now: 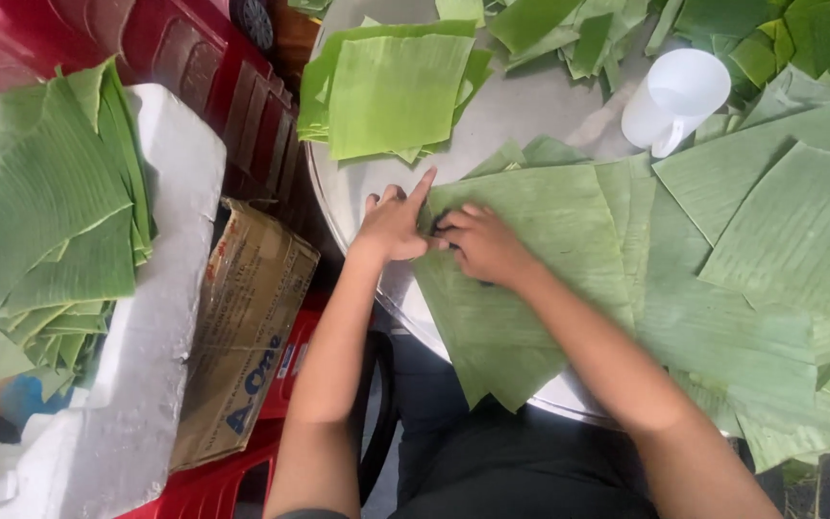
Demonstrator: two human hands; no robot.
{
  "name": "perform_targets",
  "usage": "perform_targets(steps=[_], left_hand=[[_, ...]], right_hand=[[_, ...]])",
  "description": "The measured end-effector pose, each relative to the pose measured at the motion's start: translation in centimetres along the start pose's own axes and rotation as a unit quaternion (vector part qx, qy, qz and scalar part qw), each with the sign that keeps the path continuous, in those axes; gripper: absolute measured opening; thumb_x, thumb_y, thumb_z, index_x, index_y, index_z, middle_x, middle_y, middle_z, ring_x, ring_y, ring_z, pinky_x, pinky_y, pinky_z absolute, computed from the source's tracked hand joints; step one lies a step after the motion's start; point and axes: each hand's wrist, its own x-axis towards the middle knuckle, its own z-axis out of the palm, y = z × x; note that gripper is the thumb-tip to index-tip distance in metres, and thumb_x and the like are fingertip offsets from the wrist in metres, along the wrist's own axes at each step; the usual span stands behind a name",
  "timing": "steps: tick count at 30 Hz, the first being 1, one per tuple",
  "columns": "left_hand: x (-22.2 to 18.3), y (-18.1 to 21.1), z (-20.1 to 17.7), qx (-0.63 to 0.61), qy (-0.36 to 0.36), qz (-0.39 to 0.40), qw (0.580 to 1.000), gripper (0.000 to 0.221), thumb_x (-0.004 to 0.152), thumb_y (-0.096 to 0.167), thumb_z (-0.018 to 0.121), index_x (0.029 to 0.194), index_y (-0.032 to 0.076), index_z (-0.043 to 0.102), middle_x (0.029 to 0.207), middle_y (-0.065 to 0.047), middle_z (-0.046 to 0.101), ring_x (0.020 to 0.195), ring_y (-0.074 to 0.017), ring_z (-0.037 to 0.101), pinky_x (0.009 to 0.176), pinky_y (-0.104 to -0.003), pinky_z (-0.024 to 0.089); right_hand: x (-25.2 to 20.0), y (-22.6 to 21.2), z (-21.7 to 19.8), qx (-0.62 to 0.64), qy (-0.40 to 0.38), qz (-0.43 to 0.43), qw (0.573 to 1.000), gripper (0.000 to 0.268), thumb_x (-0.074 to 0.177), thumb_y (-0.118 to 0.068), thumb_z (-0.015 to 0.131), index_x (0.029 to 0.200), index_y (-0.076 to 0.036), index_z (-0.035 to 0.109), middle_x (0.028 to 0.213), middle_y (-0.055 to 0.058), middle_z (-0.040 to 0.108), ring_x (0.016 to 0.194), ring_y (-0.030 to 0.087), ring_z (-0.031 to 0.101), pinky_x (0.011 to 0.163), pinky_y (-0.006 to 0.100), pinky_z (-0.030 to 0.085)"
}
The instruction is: Wiping banana leaves with a cloth to clean them and then stacking them on a metal table.
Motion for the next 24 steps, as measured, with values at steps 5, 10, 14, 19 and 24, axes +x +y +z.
perform_targets(steps=[5, 10, 14, 19, 24], left_hand=[[1.8, -1.5, 1.8, 0.002, 0.005, -0.003, 1.000, 0.083, 0.081, 0.049, 0.074, 0.155, 0.024, 0.045, 0.139, -0.006, 0.066, 0.136, -0.0268, 0.047, 0.111, -0.056, 0.027], [1.9, -0.4, 1.9, 0.072, 0.030, 0.005, 0.997, 0.068, 0.083, 0.050, 0.071, 0.145, 0.024, 0.059, 0.155, 0.002, 0.053, 0.134, -0.0275, 0.048, 0.107, -0.059, 0.033], [0.6, 0.8, 1.3, 0.086, 0.022, 0.001, 0.996, 0.081, 0.081, 0.047, 0.079, 0.150, 0.014, 0.053, 0.160, -0.003, 0.048, 0.141, -0.0291, 0.042, 0.111, -0.061, 0.031], [-1.2, 1.5, 1.1, 0.105, 0.047, -0.013, 0.993, 0.084, 0.081, 0.051, 0.081, 0.149, 0.011, 0.052, 0.158, -0.006, 0.049, 0.147, -0.0287, 0.035, 0.115, -0.063, 0.028], [-3.4, 3.0, -0.4, 0.093, 0.044, -0.049, 0.994, 0.088, 0.076, 0.056, 0.084, 0.148, 0.015, 0.054, 0.167, -0.013, 0.032, 0.154, -0.0343, 0.022, 0.116, -0.065, 0.025]], right_hand=[[-4.8, -3.1, -1.3, 0.003, -0.050, -0.016, 0.999, 0.039, 0.080, -0.019, 0.062, 0.117, -0.018, 0.076, 0.122, 0.001, 0.064, 0.112, 0.028, 0.055, 0.095, 0.045, 0.046], [-9.7, -4.6, -1.1, 0.050, -0.060, -0.087, 0.993, 0.039, 0.080, -0.018, 0.061, 0.116, -0.015, 0.077, 0.120, 0.002, 0.066, 0.111, 0.027, 0.056, 0.091, 0.043, 0.045], [-12.9, -4.6, 0.1, 0.170, -0.013, -0.136, 0.976, 0.026, 0.078, -0.015, 0.063, 0.098, -0.011, 0.079, 0.102, 0.005, 0.069, 0.095, 0.030, 0.063, 0.080, 0.041, 0.051], [-11.0, -4.6, -4.9, 0.292, -0.121, -0.044, 0.948, 0.020, 0.071, -0.011, 0.070, 0.087, -0.009, 0.082, 0.092, 0.010, 0.075, 0.086, 0.033, 0.072, 0.076, 0.044, 0.058], [-1.2, -1.8, -5.9, 0.204, 0.213, 0.002, 0.956, 0.022, 0.080, -0.012, 0.070, 0.100, -0.014, 0.079, 0.111, 0.005, 0.074, 0.109, 0.027, 0.070, 0.098, 0.040, 0.053]])
